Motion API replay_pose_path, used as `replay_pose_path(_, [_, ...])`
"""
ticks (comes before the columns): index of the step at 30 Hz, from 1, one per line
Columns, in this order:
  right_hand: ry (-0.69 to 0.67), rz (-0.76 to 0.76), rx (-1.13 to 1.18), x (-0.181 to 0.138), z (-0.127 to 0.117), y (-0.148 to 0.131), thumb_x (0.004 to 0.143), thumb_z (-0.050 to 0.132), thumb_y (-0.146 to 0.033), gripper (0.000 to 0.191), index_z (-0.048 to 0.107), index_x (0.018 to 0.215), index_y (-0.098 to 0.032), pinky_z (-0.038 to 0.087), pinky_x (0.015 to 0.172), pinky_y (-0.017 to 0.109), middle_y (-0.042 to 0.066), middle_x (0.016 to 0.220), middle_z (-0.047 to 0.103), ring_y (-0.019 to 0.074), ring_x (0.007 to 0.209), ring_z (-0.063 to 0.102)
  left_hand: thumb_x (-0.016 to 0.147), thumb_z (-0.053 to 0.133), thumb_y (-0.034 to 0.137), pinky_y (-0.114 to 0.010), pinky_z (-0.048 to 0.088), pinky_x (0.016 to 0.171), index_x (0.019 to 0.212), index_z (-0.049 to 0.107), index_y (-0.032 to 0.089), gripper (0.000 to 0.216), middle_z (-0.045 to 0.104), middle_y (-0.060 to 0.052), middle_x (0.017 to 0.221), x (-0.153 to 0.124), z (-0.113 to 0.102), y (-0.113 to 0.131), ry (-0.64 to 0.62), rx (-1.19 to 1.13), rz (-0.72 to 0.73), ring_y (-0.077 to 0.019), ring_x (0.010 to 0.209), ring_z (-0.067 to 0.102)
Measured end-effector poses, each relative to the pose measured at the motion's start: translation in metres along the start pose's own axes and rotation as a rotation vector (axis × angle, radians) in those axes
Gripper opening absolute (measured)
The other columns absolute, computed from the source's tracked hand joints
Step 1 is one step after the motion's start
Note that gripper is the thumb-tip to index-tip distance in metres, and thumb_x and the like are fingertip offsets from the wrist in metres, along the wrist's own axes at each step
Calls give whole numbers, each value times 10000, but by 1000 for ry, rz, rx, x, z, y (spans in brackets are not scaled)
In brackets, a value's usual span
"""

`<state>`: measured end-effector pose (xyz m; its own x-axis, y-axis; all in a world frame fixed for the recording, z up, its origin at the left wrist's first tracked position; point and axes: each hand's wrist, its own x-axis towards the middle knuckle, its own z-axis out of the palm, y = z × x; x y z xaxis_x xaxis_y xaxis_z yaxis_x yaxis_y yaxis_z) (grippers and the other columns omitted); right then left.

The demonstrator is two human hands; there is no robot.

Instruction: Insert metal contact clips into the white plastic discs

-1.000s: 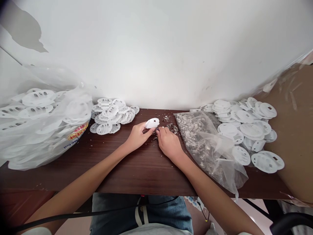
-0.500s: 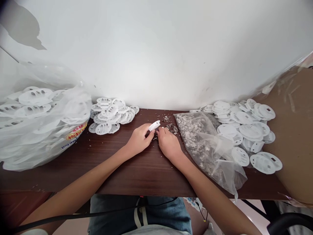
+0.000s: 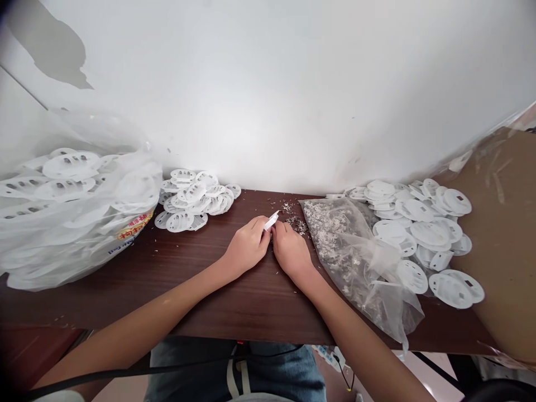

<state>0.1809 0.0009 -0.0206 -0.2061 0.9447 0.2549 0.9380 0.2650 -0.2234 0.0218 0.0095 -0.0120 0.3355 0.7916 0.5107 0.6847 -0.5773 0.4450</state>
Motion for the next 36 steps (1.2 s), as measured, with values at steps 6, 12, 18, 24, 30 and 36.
replay_pose_path(6, [51, 7, 111, -1, -2, -7, 1145, 348, -300, 340, 652, 1211, -161, 424, 683, 338, 127, 1120, 729, 258, 898, 694, 1020, 521, 193, -358, 564, 854, 1098, 659, 198, 159, 739, -86, 1097, 1, -11, -3, 34, -154, -76, -228, 971, 719])
replay_pose_path(12, [90, -5, 254, -4, -5, -16, 1140, 382, -369, 330, 618, 1289, -193, 507, 744, 345, 125, 1239, 731, 263, 991, 724, 871, 794, 374, -354, 572, 902, 1064, 730, 178, 283, 797, -79, 1076, 12, -15, -14, 111, -881, -587, -240, 1000, 752])
replay_pose_path(18, [150, 50, 287, -2, -6, -7, 1131, 387, -390, 326, 615, 1250, -190, 519, 775, 362, 129, 1227, 729, 275, 1007, 721, 766, 893, 391, -387, 550, 987, 1068, 746, 164, 405, 791, -88, 1117, 17, -12, -14, 118, -1181, -714, -246, 1033, 768])
replay_pose_path(24, [183, 79, 423, -2, -12, -7, 1102, 440, -437, 321, 618, 1219, -198, 512, 805, 369, 119, 1153, 738, 265, 964, 709, 754, 898, 322, -363, 563, 962, 1094, 685, 177, 427, 779, -69, 1125, 16, -14, -14, 78, -1232, -724, -222, 1011, 782])
replay_pose_path(30, [236, 182, 810, 0, -22, -4, 1034, 567, -560, 384, 656, 1181, -216, 507, 768, 336, 53, 967, 749, 215, 823, 660, 751, 928, 369, -387, 619, 915, 1220, 548, 223, 620, 788, -57, 1137, 13, -14, -15, -89, -1302, -619, -197, 891, 797])
replay_pose_path(36, [193, 210, 1045, 5, -13, 1, 1023, 577, -551, 357, 672, 1118, -220, 515, 865, 351, 60, 1079, 746, 220, 946, 668, 766, 927, 433, -367, 637, 861, 1234, 594, 204, 619, 777, -72, 1135, 12, -12, -14, -176, -1271, -543, -199, 872, 789])
